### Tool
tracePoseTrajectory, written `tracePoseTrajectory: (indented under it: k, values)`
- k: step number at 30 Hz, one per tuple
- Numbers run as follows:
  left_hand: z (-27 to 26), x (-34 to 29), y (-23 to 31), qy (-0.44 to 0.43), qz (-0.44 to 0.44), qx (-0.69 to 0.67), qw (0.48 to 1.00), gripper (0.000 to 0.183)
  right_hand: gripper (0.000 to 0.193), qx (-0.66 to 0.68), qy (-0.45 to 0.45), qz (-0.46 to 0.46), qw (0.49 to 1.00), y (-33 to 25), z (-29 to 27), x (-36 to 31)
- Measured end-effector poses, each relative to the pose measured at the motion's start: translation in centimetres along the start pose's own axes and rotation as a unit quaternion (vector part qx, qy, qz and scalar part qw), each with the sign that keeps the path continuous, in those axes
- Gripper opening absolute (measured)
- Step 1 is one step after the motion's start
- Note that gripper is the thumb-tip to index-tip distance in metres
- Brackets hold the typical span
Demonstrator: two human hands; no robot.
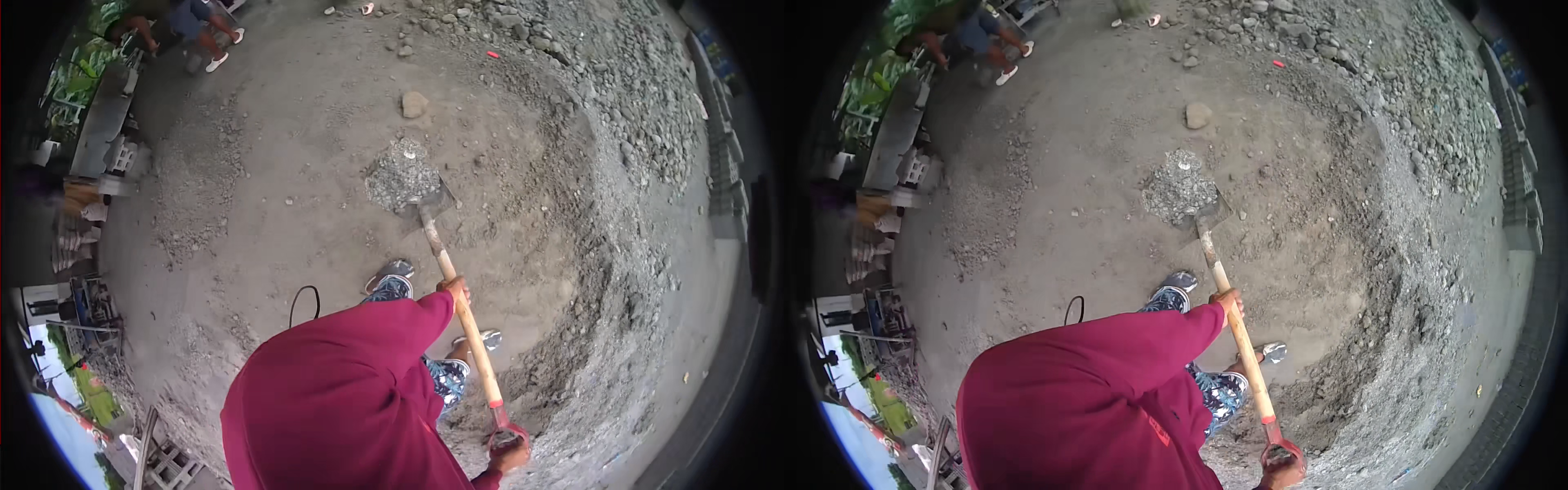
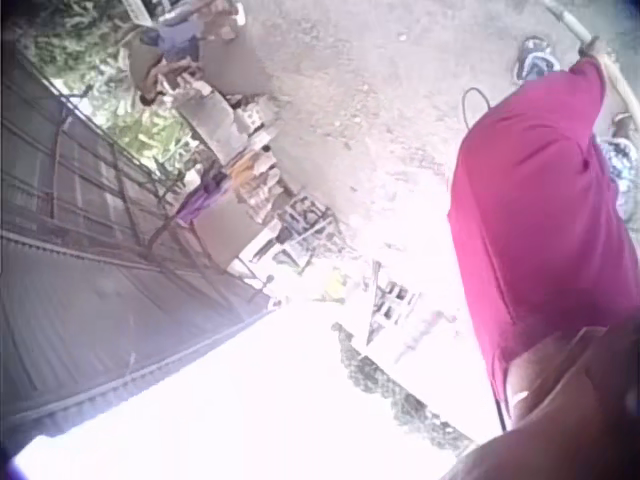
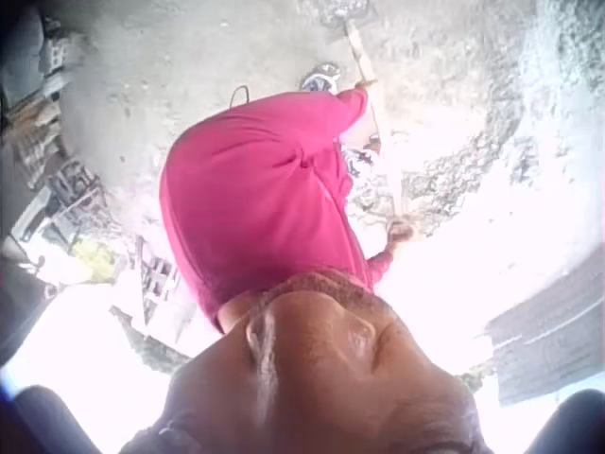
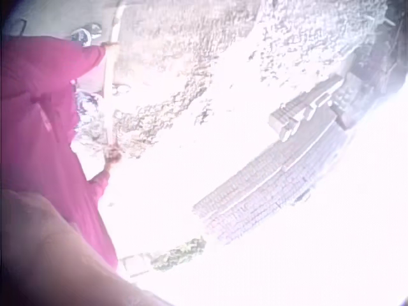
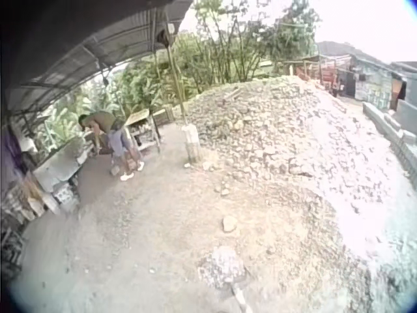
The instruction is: The person shovels sand and gravel from a large pile into a smaller adjacent area, using a shovel to repeatedly dig, lift, and deposit the material. The person digs into the base of the pile and moves the contents to the ground next to it.
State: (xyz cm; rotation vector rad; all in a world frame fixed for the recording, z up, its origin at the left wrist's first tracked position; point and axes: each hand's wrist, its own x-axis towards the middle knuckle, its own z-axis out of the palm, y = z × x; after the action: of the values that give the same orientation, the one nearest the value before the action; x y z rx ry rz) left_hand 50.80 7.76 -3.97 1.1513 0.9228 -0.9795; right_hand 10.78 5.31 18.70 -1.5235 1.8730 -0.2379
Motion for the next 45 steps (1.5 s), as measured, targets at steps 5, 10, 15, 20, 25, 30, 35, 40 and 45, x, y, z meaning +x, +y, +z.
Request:
tracePoseTrajectory:
  k: [5, 10, 15, 20, 25, 30, 35, 40, 45]
  values:
    - [-13.8, 1.7, 32.7, 0.049, 0.214, -0.207, 0.953, 0.014, 0.03, 0.242, -0.185, -0.039, 0.952, -23.9, 21.9, -0.1]
    - [-28.8, -7.5, 52.6, 0.1, 0.322, -0.172, 0.926, 0.019, 0.047, 0.278, -0.473, -0.321, 0.772, -48.7, 33.5, -20.8]
    - [-34.3, -5.1, 51.4, 0.081, 0.208, -0.19, 0.956, 0.022, 0.054, 0.232, -0.548, -0.323, 0.736, -52.4, 32.3, -26.4]
    - [-27.0, 5.2, 34.6, 0.19, 0.056, -0.162, 0.967, 0.049, 0.033, 0.244, -0.541, -0.091, 0.8, -45.0, 29.9, -14.8]
    - [-12.3, 2.0, 12.1, 0.015, -0.165, 0.113, 0.98, 0.044, 0.031, 0.368, -0.279, 0.048, 0.886, -33.3, 13.8, -9.8]
    - [-5.1, -5.8, -0.7, -0.148, -0.23, 0.377, 0.885, 0.033, 0.045, 0.519, -0.014, 0.171, 0.838, -23.7, 4.4, -18.8]
    - [1.1, -9.8, -11.1, -0.206, -0.212, 0.489, 0.821, 0.017, 0.051, 0.699, 0.205, 0.258, 0.635, -16.7, 4.6, -24.6]
    - [9.1, -12.8, -23.7, -0.246, -0.223, 0.485, 0.809, 0.014, 0.048, 0.79, 0.269, 0.248, 0.491, -10.8, 2.5, -19.5]
    - [20.4, -10.2, -36.0, -0.258, -0.178, 0.571, 0.759, 0.014, 0.043, 0.807, 0.279, 0.22, 0.472, -5.4, -3.8, -6.2]
